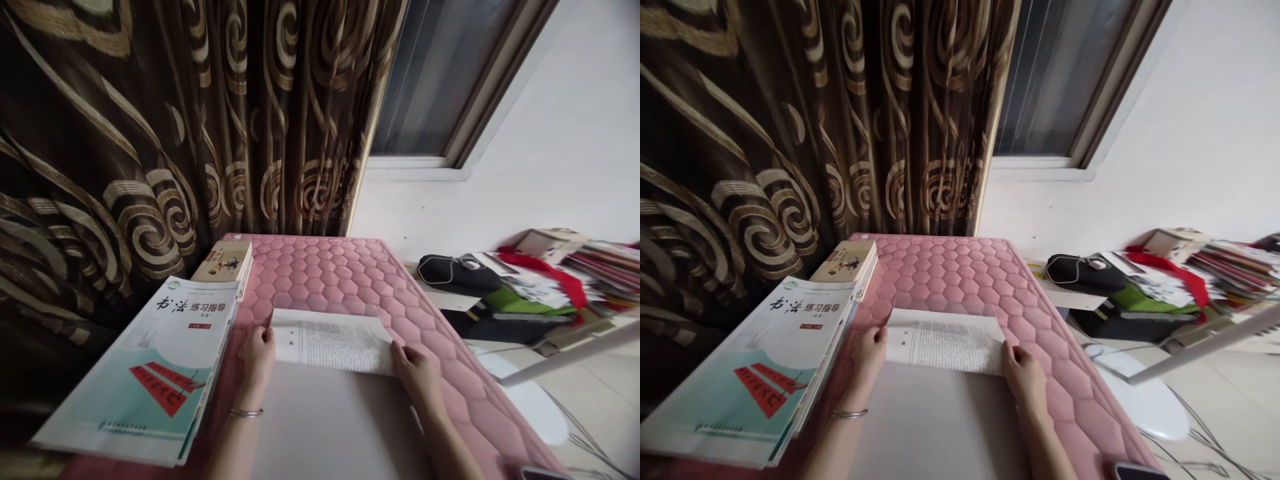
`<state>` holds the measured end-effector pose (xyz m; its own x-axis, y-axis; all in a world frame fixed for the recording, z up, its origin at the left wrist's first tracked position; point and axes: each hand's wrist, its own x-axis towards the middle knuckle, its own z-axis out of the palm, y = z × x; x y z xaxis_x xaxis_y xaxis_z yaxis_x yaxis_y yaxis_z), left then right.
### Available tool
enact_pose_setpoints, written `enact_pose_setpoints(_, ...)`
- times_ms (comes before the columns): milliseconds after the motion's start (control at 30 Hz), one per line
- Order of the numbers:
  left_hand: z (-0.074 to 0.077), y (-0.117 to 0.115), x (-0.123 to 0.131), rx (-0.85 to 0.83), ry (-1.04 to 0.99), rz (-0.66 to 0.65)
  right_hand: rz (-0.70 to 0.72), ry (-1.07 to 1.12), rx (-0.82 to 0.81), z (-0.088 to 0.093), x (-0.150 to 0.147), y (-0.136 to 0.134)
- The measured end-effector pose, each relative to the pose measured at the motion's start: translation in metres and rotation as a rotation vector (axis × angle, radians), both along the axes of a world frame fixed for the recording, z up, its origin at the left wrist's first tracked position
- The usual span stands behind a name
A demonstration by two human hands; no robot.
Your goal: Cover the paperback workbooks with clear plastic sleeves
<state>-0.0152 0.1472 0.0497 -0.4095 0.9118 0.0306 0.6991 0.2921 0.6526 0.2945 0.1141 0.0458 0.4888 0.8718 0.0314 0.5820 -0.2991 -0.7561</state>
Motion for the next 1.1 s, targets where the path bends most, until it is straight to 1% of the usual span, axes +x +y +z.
enact_pose_setpoints(133, 0.003, -0.001, 0.002, 0.026, -0.002, 0.008, -0.003, -0.029, -0.041, -0.002, -0.003, 0.006)
enact_pose_setpoints(267, 0.009, -0.004, 0.003, 0.023, -0.066, 0.02, -0.031, -0.087, -0.044, -0.003, -0.004, 0.01)
enact_pose_setpoints(367, 0.012, -0.005, 0.003, -0.012, -0.094, 0.015, -0.003, -0.059, -0.071, -0.005, -0.002, 0.008)
enact_pose_setpoints(433, 0.013, -0.005, 0.004, -0.04, -0.071, 0.018, 0.022, -0.035, -0.083, -0.006, 0.0, 0.007)
enact_pose_setpoints(667, 0.012, -0.004, 0.003, -0.136, 0.017, 0.021, 0.064, -0.102, -0.154, -0.014, 0.006, 0.011)
enact_pose_setpoints(867, 0.008, -0.002, 0.002, -0.113, 0.029, 0.019, 0.022, -0.159, -0.215, -0.016, 0.005, 0.016)
enact_pose_setpoints(1000, 0.006, -0.001, 0.002, -0.103, 0.055, 0.006, 0.019, -0.15, -0.191, -0.013, 0.002, 0.015)
enact_pose_setpoints(1100, 0.005, -0.001, 0.001, -0.087, 0.034, 0.007, 0.014, -0.108, -0.14, -0.011, 0.0, 0.012)
